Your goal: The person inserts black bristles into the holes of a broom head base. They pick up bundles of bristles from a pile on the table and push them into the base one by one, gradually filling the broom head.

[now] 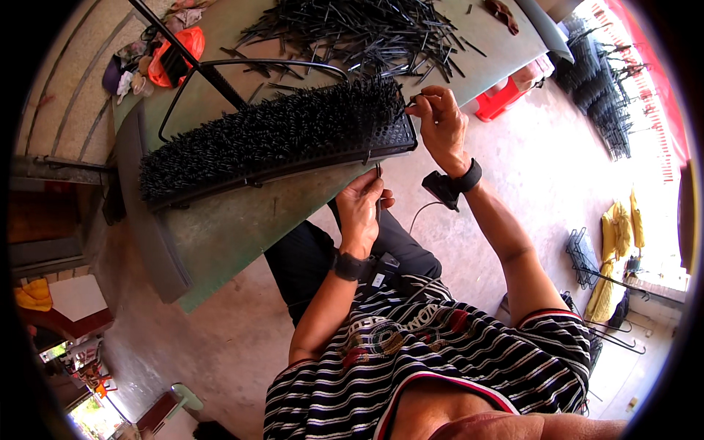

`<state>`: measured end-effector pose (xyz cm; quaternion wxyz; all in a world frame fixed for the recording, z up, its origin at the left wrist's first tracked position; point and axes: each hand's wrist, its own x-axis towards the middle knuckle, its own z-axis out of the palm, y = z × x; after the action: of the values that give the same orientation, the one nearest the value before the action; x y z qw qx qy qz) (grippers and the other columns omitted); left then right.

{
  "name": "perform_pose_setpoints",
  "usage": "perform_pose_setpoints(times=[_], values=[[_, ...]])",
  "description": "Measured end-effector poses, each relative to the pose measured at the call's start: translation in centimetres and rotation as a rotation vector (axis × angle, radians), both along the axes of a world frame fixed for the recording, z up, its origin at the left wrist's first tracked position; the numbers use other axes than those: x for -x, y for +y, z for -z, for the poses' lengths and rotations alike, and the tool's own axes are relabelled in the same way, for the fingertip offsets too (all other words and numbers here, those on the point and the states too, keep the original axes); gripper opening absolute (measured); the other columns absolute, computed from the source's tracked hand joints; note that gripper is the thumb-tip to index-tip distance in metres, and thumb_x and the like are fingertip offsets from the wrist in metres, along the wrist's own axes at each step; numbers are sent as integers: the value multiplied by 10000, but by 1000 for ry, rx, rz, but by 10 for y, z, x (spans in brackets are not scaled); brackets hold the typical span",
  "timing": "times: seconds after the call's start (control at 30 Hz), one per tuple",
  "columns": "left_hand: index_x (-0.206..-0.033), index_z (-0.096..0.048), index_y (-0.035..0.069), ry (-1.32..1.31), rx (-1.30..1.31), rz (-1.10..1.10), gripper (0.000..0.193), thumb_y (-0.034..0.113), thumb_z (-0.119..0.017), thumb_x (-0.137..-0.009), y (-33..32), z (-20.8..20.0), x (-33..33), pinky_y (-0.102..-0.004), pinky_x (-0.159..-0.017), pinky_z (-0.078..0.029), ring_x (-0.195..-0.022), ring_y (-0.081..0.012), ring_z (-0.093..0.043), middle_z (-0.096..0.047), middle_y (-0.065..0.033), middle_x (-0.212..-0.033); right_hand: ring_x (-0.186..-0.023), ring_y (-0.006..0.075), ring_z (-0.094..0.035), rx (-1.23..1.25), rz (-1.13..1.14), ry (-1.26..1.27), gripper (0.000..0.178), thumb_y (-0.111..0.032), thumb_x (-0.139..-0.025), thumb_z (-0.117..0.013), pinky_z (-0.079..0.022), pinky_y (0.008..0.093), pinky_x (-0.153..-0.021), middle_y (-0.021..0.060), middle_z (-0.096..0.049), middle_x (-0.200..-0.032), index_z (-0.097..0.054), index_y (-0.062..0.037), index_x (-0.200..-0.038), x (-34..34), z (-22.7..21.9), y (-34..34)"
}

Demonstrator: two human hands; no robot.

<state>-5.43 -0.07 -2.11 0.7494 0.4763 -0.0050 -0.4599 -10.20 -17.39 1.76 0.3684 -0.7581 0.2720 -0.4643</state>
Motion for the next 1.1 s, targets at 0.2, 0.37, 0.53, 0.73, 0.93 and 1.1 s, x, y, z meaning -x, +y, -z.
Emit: perform_pose_setpoints(times=[0.2,0.37,0.53,0.73,0.93,1.1], values=[[-1002,-635,-3,4,10,-22,168,33,-596,-843,1,1,-6,-280,-540,-498,-630,-143,-587,-613,-43,-800,-707,195,-680,82,0,69,83,-9,-862,-540,-503,250,-554,125,-650,-773,-525,-18,-944,-2,-1,0],[-1014,-637,24,20,-22,-11,177,38,-602,-841,1,-7,-9,-270,-530,-491,-630,-140,-589,-609,-29,-798,-678,334,-591,324,-129,339,103,-77,-817,-592,-476,372,-573,134,-608,-795,-606,-40,-912,1,7,-10],[-1015,-631,25,-16,-13,12,189,27,-618,-826,-1,-13,-9,-259,-537,-494,-633,-131,-591,-617,-34,-807,-597,223,-597,43,-286,491,194,-182,-773,-671,-465,337,-539,112,-634,-730,-653,-23,-881,14,-16,17],[-1163,-530,26,-27,33,60,377,15,-647,-805,-13,-20,0,-230,-622,-469,-729,-95,-583,-618,-41,-894,-528,79,-560,-565,-392,272,123,-68,-825,-619,-434,210,-453,56,-651,-706,-622,40,-883,30,-18,22],[-1162,-544,63,-45,-52,206,382,126,-676,-809,-9,-4,1,-237,-701,-473,-856,-131,-606,-615,-31,-974,-699,145,-669,-225,-79,-53,143,-37,-861,-562,-519,232,-589,99,-667,-780,-536,23,-988,18,-14,-4],[-1151,-552,57,-79,-49,234,340,110,-642,-827,-6,-8,0,-246,-711,-472,-853,-135,-604,-609,-32,-969,-711,166,-681,-19,-25,52,123,-17,-866,-547,-518,230,-566,101,-658,-748,-495,-1,-976,8,-2,-10]])
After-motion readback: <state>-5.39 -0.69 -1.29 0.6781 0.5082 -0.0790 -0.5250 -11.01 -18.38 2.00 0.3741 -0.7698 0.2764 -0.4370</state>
